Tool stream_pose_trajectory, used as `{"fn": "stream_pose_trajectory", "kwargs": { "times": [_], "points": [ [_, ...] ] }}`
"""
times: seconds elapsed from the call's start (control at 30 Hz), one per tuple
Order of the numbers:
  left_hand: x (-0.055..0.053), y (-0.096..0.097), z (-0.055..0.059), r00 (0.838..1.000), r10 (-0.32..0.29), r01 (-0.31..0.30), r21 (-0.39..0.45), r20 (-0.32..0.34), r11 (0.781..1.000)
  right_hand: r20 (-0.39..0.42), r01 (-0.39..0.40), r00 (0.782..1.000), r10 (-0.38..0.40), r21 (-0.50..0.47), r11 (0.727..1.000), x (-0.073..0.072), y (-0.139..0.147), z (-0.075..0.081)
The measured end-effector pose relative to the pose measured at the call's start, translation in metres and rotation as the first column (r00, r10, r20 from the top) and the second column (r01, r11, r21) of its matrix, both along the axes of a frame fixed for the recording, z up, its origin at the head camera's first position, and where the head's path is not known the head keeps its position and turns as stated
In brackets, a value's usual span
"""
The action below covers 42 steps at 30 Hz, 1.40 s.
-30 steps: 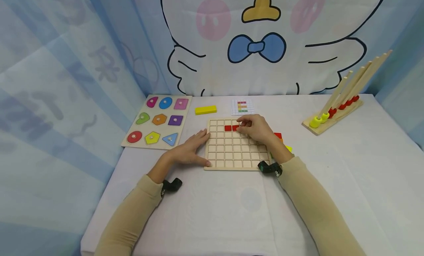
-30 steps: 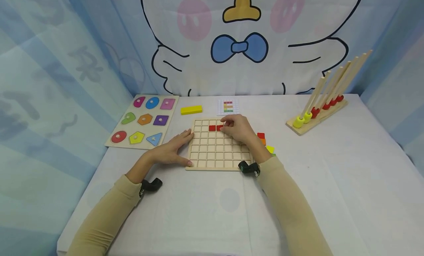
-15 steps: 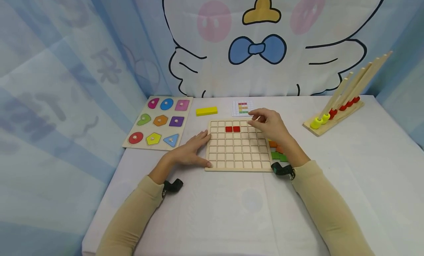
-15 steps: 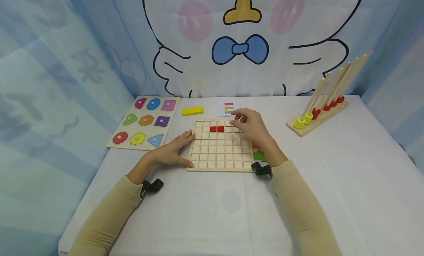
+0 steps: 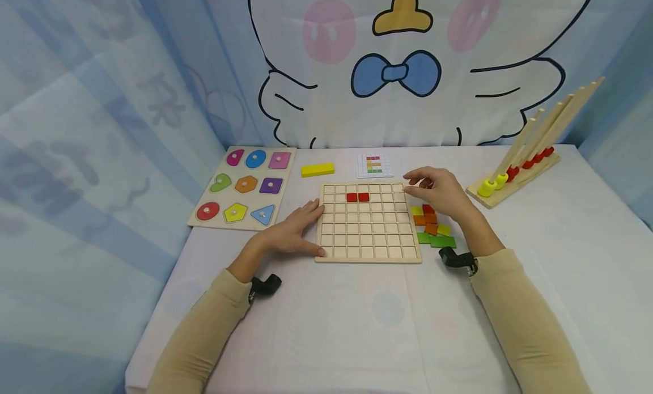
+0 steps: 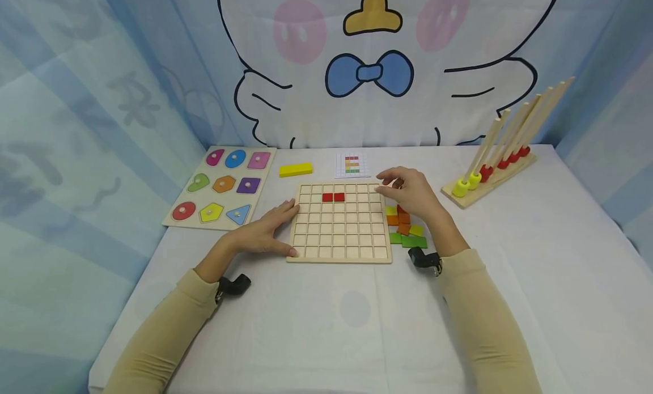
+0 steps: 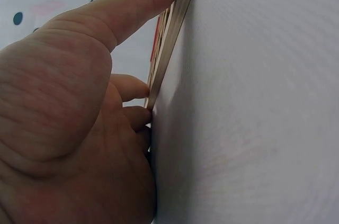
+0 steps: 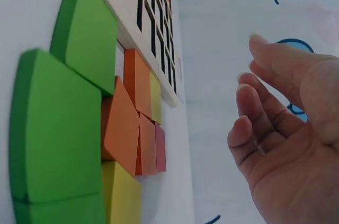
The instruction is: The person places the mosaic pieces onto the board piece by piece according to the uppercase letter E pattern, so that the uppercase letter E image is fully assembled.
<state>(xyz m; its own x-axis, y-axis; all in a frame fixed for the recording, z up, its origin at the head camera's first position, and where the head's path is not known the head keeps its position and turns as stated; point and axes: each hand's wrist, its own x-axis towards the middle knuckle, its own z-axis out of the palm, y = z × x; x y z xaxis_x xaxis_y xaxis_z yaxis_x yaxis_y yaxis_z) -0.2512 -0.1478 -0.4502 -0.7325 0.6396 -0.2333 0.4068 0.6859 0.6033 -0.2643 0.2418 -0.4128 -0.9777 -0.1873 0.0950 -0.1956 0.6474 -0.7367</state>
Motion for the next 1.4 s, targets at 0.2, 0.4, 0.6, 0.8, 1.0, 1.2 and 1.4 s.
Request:
{"fn": "stream_pose_trajectory", "kwargs": {
  "times": [0.2,0.4,0.6,0.8,1.0,1.2,1.4],
  "points": [
    [0.000,-0.001,0.000,1.000,-0.002,0.002,0.006,0.000,1.000,0.069,-0.006,0.998,0.005,0.012,1.000,0.000,0.008,0.002],
    [0.001,-0.003,-0.001,1.000,-0.007,0.007,0.001,-0.018,1.000,0.117,-0.022,0.993,0.017,0.036,0.999,-0.005,0.017,-0.003],
    [0.002,-0.002,0.000,1.000,-0.010,0.010,0.013,-0.015,1.000,0.181,-0.018,0.983,0.004,0.076,0.997,-0.008,0.026,-0.007],
    [0.002,-0.001,0.001,1.000,-0.005,0.005,0.009,-0.010,1.000,0.223,-0.023,0.975,-0.003,0.115,0.993,-0.009,0.035,-0.010],
    [0.002,0.000,0.002,1.000,0.001,-0.001,0.003,-0.005,1.000,0.233,-0.037,0.973,0.008,0.120,0.992,-0.007,0.042,-0.010],
    [0.002,0.001,0.002,1.000,-0.001,0.001,0.001,-0.002,1.000,0.268,-0.071,0.963,0.039,0.112,0.991,-0.004,0.044,-0.009],
    [0.001,0.000,0.001,1.000,0.000,0.000,0.003,-0.004,1.000,0.275,-0.101,0.959,0.065,0.120,0.988,-0.004,0.046,-0.012]
  ]
}}
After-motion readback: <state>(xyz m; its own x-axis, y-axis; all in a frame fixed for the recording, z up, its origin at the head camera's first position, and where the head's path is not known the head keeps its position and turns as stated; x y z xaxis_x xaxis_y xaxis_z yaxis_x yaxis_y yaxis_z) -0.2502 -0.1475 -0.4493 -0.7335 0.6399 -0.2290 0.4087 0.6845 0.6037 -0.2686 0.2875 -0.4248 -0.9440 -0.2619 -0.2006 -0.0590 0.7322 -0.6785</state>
